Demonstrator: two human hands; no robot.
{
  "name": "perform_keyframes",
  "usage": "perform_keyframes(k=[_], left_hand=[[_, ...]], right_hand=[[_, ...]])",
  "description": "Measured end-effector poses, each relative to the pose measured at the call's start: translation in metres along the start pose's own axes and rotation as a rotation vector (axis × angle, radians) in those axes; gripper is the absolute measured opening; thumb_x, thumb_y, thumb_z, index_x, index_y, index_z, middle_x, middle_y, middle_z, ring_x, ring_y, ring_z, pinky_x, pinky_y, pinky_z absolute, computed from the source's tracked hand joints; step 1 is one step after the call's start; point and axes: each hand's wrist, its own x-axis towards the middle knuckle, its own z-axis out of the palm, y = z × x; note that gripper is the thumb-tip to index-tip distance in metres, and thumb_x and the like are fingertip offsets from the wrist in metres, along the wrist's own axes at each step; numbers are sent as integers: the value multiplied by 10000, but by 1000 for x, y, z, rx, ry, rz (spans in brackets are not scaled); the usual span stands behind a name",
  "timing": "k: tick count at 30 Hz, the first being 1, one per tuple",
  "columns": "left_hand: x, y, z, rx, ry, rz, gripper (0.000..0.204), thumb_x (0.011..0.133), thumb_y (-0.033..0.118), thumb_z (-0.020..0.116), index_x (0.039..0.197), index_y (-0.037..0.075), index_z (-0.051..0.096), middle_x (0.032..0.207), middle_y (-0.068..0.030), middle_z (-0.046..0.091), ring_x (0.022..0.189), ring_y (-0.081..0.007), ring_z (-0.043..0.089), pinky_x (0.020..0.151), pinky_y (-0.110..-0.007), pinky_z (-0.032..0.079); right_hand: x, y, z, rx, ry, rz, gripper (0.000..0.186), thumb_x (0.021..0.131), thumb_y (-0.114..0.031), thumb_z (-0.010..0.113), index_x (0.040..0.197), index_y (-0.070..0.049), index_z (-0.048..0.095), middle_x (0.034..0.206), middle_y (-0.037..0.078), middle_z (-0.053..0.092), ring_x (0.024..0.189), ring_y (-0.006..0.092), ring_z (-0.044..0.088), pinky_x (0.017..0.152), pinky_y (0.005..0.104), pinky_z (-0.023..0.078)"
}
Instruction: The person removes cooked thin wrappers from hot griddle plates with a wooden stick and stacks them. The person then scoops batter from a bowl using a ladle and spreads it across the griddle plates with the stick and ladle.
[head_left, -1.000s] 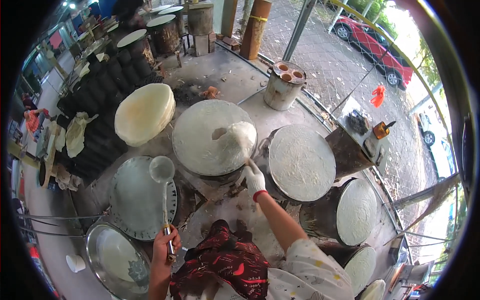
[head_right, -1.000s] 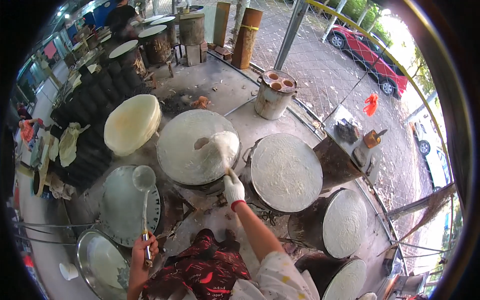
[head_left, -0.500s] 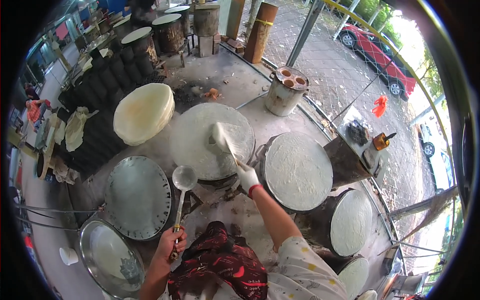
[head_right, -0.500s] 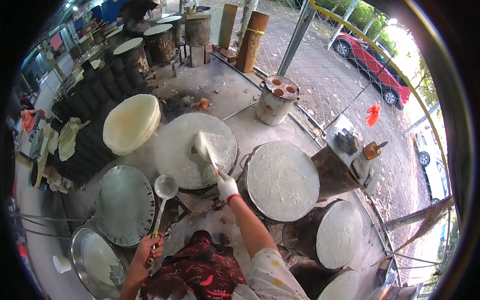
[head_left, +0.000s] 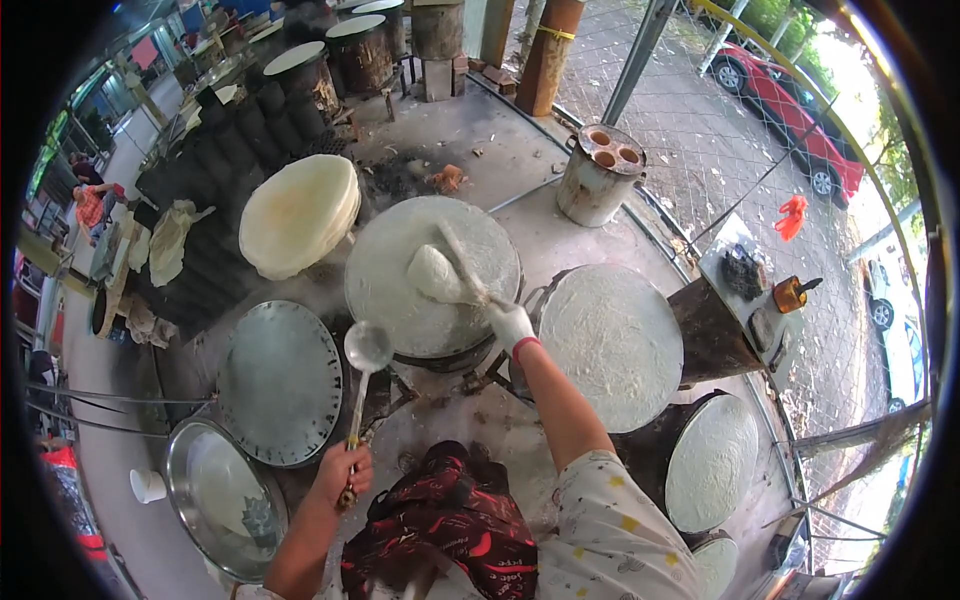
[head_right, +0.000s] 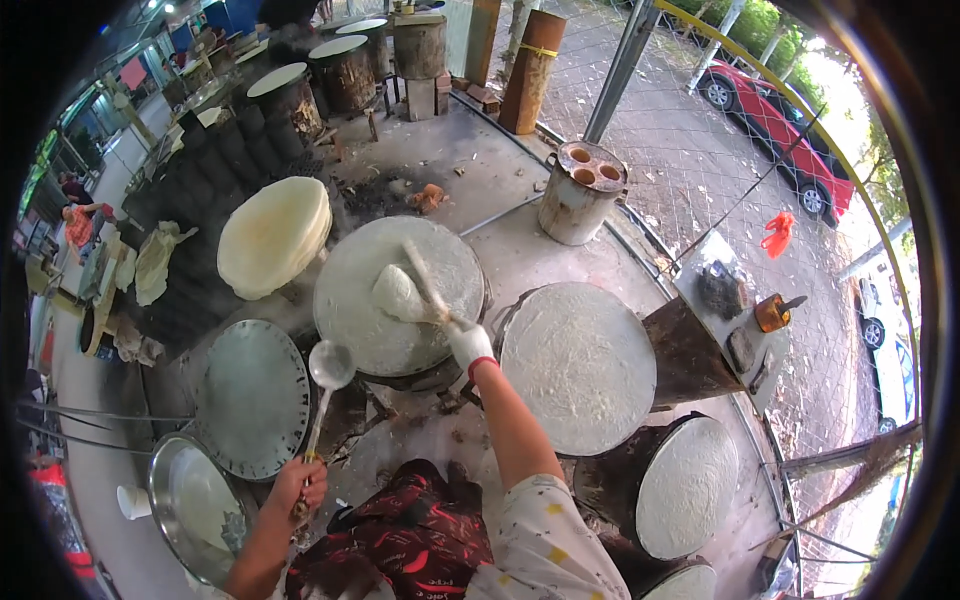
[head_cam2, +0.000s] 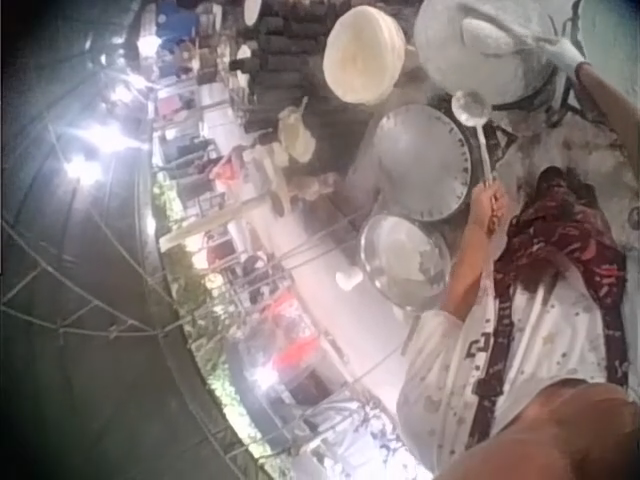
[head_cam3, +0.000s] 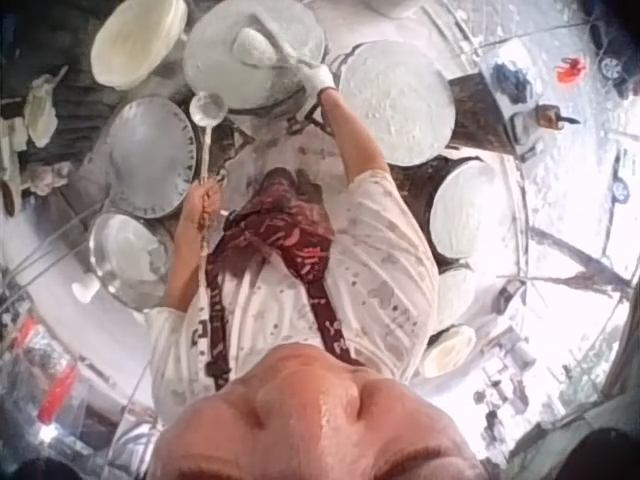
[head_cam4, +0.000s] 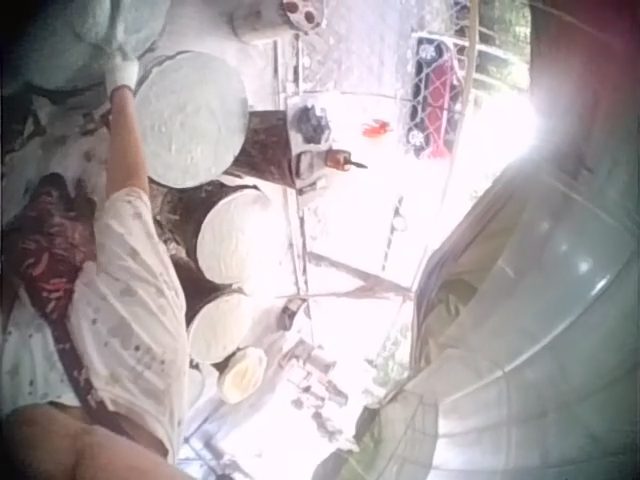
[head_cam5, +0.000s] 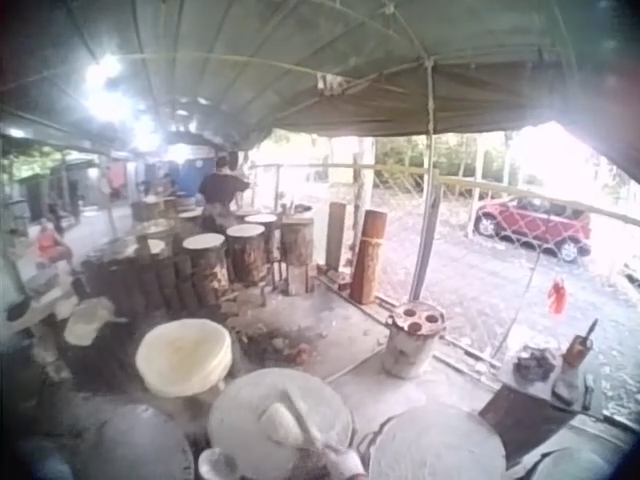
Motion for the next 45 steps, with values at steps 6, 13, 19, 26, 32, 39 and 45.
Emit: perform_keyframes(k=[6, 13, 19, 26, 32, 39, 45], left_hand=[[62, 22, 24, 295, 213, 176, 145, 832, 103, 536, 919, 60, 429, 641, -37, 436, 382, -116, 402, 339, -279, 326], [120, -9, 81, 446, 364, 314, 95, 856, 95, 508, 855, 53, 423, 587, -8, 401, 383, -93, 361, 343, -271, 326], [31, 59, 41, -262, -286, 68, 56, 934, 92, 447, 909, 48, 472, 642, 6, 392, 382, -34, 313, 320, -186, 292], [-24, 57, 77, -270, -176, 108, 101, 948, 103, 418, 967, 49, 501, 638, 21, 388, 395, -23, 326, 325, -169, 299], [-61, 22, 44, -343, -45, 101, 99, 943, 130, 432, 951, 60, 502, 646, 20, 406, 405, -19, 334, 341, -171, 309], [-106, 14, 16, -82, 296, 465, 50, 908, 116, 472, 939, 79, 457, 630, -6, 406, 384, -71, 361, 322, -234, 315], [-44, 21, -77, 313, 466, 612, 104, 886, 127, 491, 937, 60, 430, 622, -17, 433, 371, -78, 366, 337, -248, 308]], right_hand=[[-85, 18, -10, 124, -339, 256, 382, 882, -311, 538, 1234, -173, 595, 682, -17, 506, 518, 76, 464, 406, 238, 363], [-149, 37, 77, 483, -113, 347, 379, 891, -263, 535, 1253, -157, 580, 711, -50, 495, 488, 65, 398, 425, 251, 354], [-133, -3, 16, 477, 30, 257, 381, 873, -200, 524, 1249, -180, 582, 599, -57, 424, 431, 52, 348, 379, 223, 287], [-111, 12, 44, -131, -25, -144, 420, 859, -244, 573, 1222, -32, 567, 825, 48, 643, 694, 146, 587, 692, 272, 477], [-122, 25, 35, 336, -92, 77, 389, 882, -165, 549, 1260, -74, 558, 794, -23, 579, 608, 38, 469, 512, 193, 380], [-140, 6, 52, 137, -354, 212, 384, 900, -180, 546, 1265, -60, 551, 765, -43, 554, 613, 34, 438, 523, 201, 368], [-173, -35, 144, 344, -412, 322, 450, 931, -204, 484, 1378, -205, 428, 658, -38, 442, 444, 54, 376, 387, 218, 326]])
